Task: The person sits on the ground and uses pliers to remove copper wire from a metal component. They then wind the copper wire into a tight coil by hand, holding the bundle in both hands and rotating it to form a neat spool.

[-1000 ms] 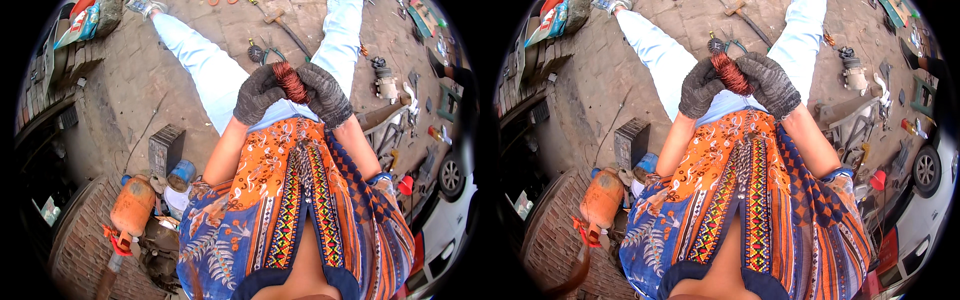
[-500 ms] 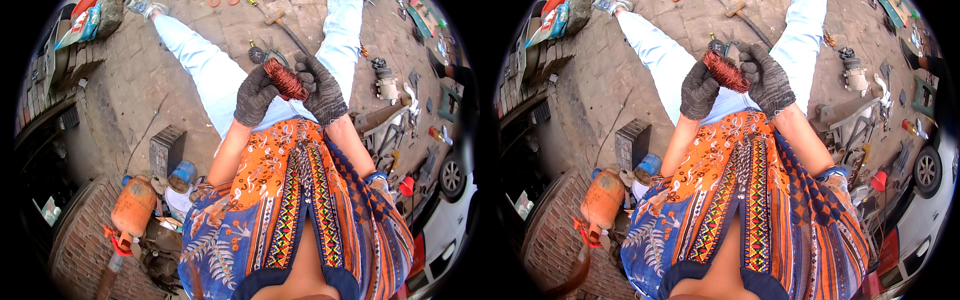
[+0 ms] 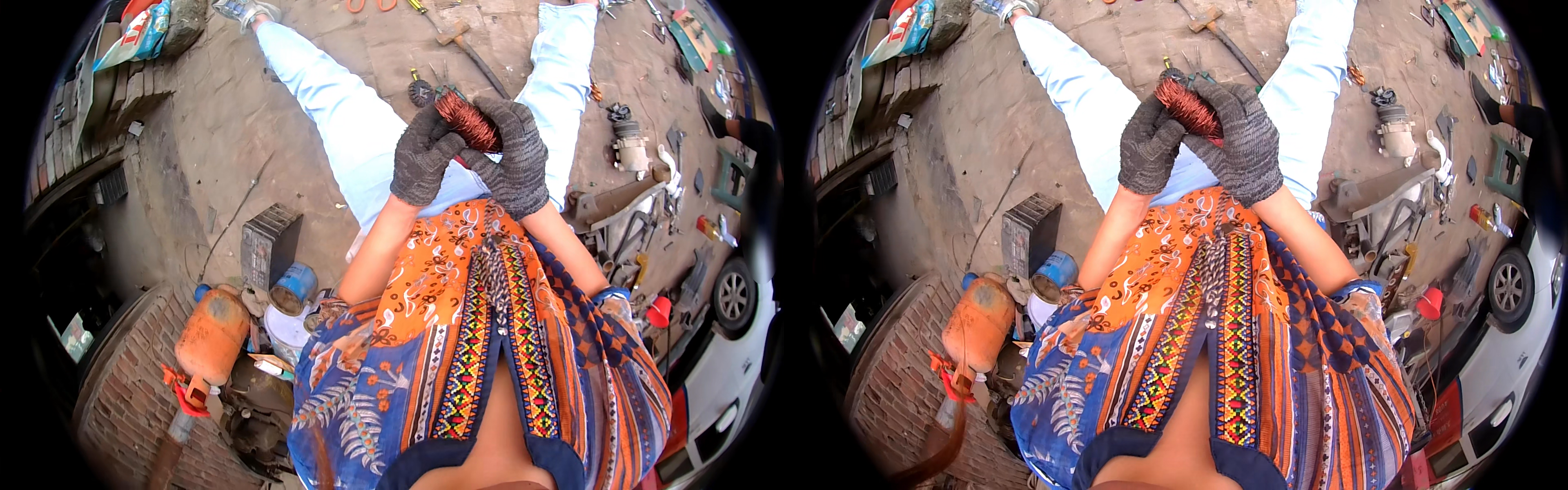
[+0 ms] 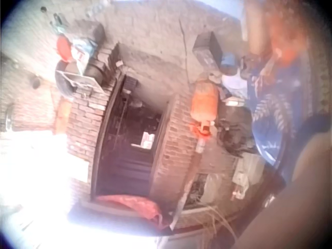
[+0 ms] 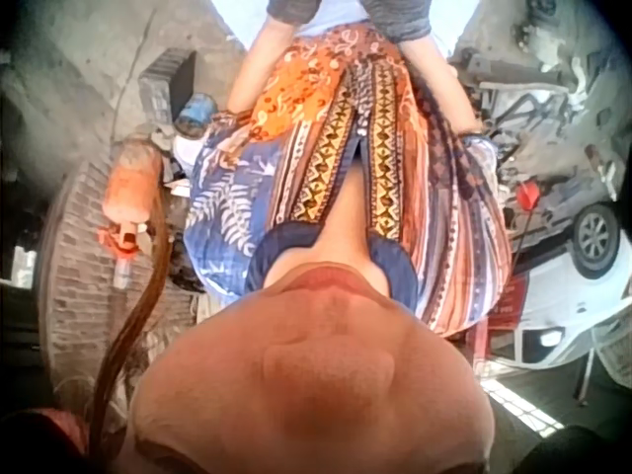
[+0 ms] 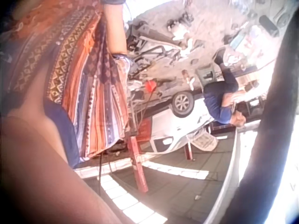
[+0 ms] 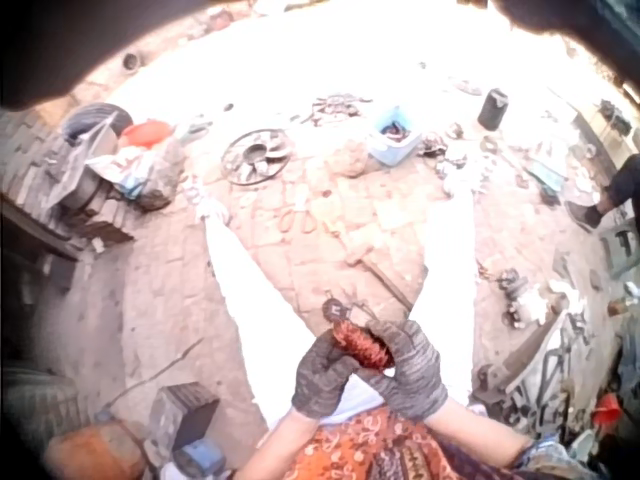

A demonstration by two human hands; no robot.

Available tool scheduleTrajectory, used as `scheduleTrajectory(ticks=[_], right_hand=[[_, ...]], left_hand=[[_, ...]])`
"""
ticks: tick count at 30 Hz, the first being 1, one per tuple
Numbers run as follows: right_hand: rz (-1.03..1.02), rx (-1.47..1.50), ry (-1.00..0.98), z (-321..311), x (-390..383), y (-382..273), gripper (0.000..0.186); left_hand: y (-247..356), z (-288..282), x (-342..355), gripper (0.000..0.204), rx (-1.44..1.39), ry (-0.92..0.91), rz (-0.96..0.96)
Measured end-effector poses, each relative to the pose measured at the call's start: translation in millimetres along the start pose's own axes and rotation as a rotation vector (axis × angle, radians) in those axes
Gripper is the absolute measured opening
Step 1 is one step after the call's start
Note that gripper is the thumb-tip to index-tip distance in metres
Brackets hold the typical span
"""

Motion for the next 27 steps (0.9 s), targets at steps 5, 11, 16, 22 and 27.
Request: scheduleTrajectory(ticks=[5, 11, 16, 22, 27], right_hand=[[0.072, 0.122, -0.037, 7.7, -2.9, 14.3, 0.055], [0.573, 0.69, -0.144, 27.0, -23.6, 47.4, 0.048], [0.807, 1.129, -0.298, 33.5, -39.1, 56.9, 0.045], [0.767, 1.142, -0.519, 26.7, -41.8, 61.1, 0.048], [0.617, 0.776, -0.752, 16.4, -31.7, 50.7, 0.051]], left_hand=[[-7.8, -0.2, 3.1, 0.048, -0.057, 0.013, 0.039], [-25.3, -4.4, 16.7, 0.034, 0.144, -0.083, 0.102], [-50.5, -10.5, 25.9, 0.015, 0.348, -0.344, 0.136], [-77.9, -40.7, 69.6, 0.021, 0.687, -0.479, 0.339], [-34.7, -25.3, 98.8, 0.018, 0.785, -0.514, 0.164]])
Point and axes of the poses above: each hand's wrist, its own x-axis towards the middle knuckle, its own z-axis out of the palm, y = z × x, the point moved 7 cm from there along x, towards the middle knuckle, and after that the axes turned 2 degrees about x, right-handed, at the moved point
